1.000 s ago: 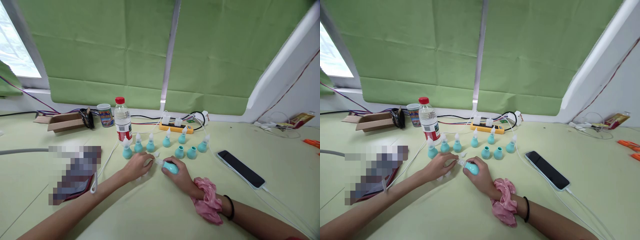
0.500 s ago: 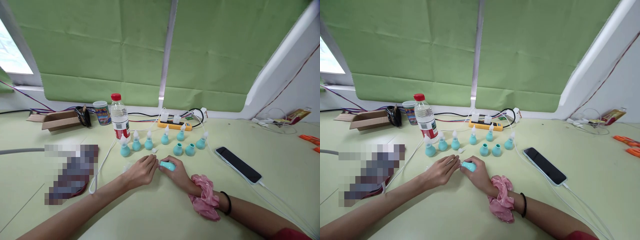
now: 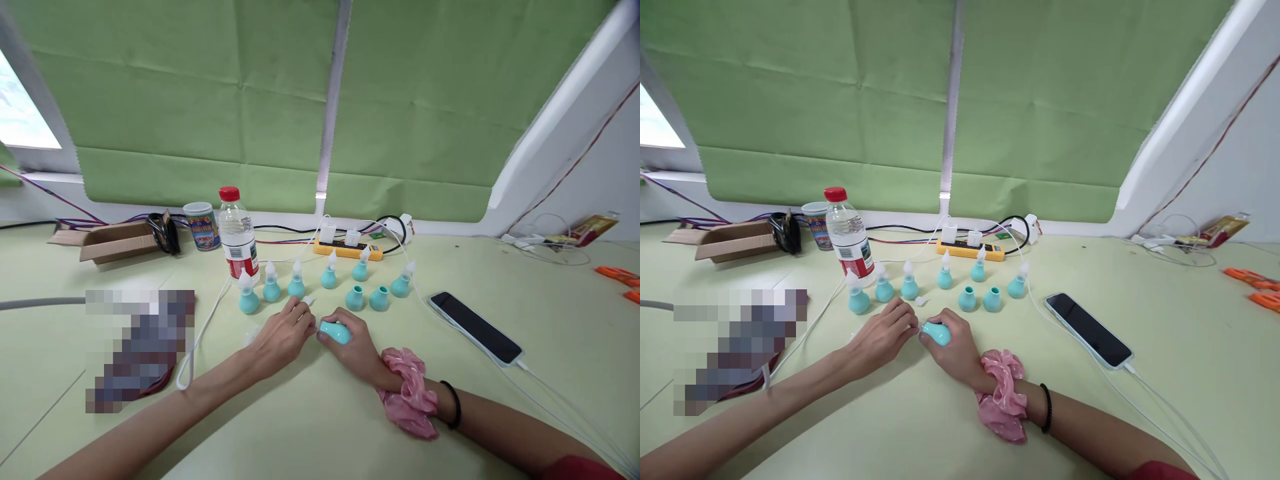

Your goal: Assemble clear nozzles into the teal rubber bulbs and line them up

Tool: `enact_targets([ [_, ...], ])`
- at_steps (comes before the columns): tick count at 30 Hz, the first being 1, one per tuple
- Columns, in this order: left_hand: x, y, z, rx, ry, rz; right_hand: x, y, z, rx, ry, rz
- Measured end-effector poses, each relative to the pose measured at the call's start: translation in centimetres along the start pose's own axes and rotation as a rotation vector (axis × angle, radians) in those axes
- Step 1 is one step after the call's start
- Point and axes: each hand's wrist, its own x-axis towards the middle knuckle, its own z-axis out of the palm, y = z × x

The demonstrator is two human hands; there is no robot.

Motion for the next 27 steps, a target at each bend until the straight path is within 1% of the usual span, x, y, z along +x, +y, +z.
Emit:
enact_targets([
  [3,0.3,-0.2,-1.0,-0.106,-0.071,-0.042,0.1,0.0,-0.1,-0.040,-0.009,-0.006],
  [7,0.2,-0.7,-1.2,-0.203,-0.076,-0.067,0.1,0.2,-0.1,-0.084,-0.024,-0.005],
  [10,0.2,-1.0,-1.2,-0.305,-0.074,-0.092,-0.1,0.4,-0.1,-0.091,-0.053,-0.035],
  [13,0.6,-1.1,-1.8,-0.425,-0.122,-0.135,-0.3,0.3,-0.1,-0.091,-0.074,-0.073],
  [16,0.8,-1.1,-2.3,-0.465,-0.157,-0.118,-0.4,0.2,-0.1,-0.078,-0.068,-0.085],
  [21,0.4,-0.8,-1.3,-0.323,-0.042,0.010,-0.2,0.0,-0.2,-0.065,-0.047,-0.045],
  [23,0.2,-0.8,-0.9,-0.288,0.004,0.030,-0.1,0.0,-0.2,-0.068,-0.039,-0.031],
  [27,0.1,-0.8,-0.7,-0.309,0.084,0.032,-0.1,0.2,-0.1,-0.070,-0.020,-0.009],
])
